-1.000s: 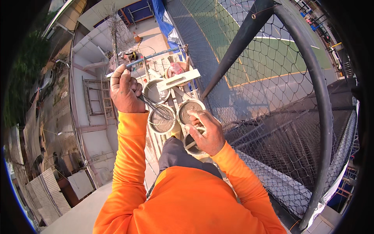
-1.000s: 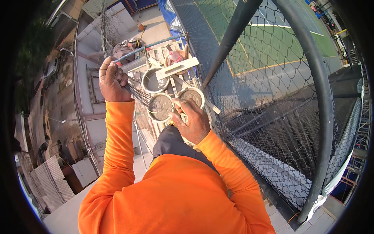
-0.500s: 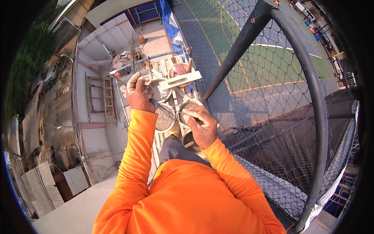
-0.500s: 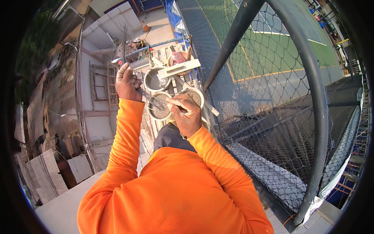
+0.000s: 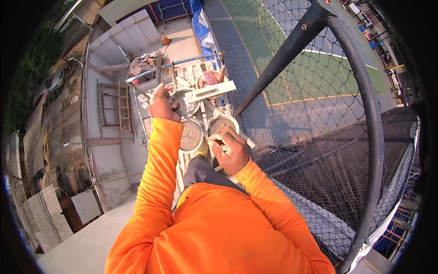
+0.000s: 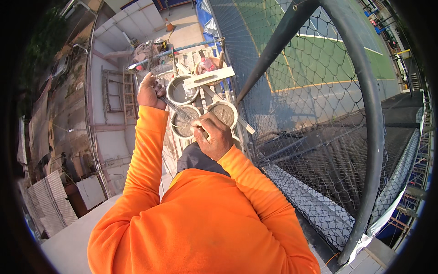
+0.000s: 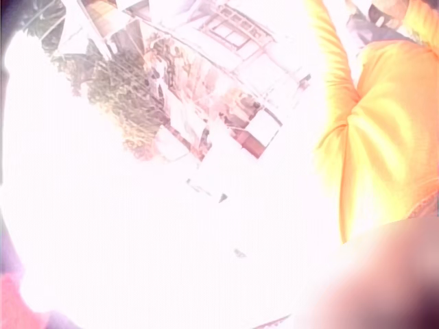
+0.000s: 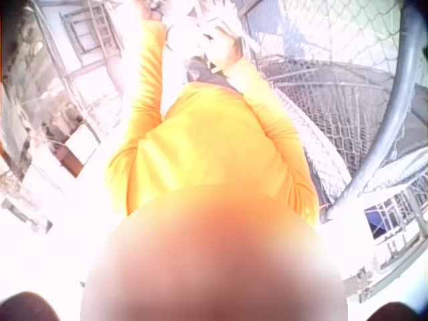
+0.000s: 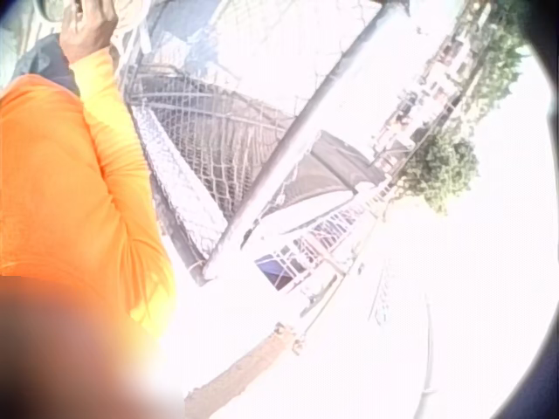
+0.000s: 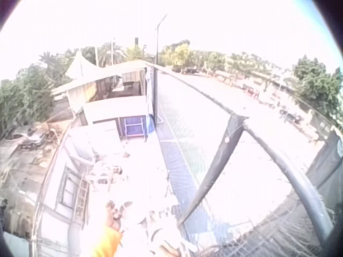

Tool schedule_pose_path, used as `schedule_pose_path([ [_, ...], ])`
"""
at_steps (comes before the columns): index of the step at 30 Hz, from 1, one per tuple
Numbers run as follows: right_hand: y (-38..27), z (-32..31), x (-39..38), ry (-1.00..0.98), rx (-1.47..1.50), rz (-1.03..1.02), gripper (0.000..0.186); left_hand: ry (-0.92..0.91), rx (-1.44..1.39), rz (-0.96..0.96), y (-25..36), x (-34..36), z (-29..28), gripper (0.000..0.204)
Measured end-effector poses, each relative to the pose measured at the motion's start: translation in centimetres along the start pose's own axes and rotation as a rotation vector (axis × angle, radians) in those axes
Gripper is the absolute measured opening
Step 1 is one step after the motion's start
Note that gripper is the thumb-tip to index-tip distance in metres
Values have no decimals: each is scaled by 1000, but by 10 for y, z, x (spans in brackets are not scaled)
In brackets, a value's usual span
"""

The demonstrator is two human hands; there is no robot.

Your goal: The person scoops cement from a bucket with a trowel and applies it to a wall on scaffolding. They repeatedly transfer cement from the bucket to the wall, smoothing it with the trowel.

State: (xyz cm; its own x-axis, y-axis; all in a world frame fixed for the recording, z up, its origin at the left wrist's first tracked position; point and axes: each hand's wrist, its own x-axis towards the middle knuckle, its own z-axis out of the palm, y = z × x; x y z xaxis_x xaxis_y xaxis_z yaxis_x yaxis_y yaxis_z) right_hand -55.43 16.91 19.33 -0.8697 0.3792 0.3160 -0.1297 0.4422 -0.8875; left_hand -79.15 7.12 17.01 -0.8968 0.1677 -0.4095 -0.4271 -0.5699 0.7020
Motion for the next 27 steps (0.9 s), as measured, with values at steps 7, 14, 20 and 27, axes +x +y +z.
schedule_pose_path([
  [7,39,-56,-78,-235,492,516,34,113,359,340,15,107,-50,21],
  [14,105,-157,-226,187,315,1193,25,-37,1615,697,30,255,-95,30],
  [20,134,-111,-307,307,79,1453,22,-286,1970,624,-51,369,-101,35],
  [27,121,-49,-314,317,156,1599,21,-542,2298,612,-124,486,-81,57],
])
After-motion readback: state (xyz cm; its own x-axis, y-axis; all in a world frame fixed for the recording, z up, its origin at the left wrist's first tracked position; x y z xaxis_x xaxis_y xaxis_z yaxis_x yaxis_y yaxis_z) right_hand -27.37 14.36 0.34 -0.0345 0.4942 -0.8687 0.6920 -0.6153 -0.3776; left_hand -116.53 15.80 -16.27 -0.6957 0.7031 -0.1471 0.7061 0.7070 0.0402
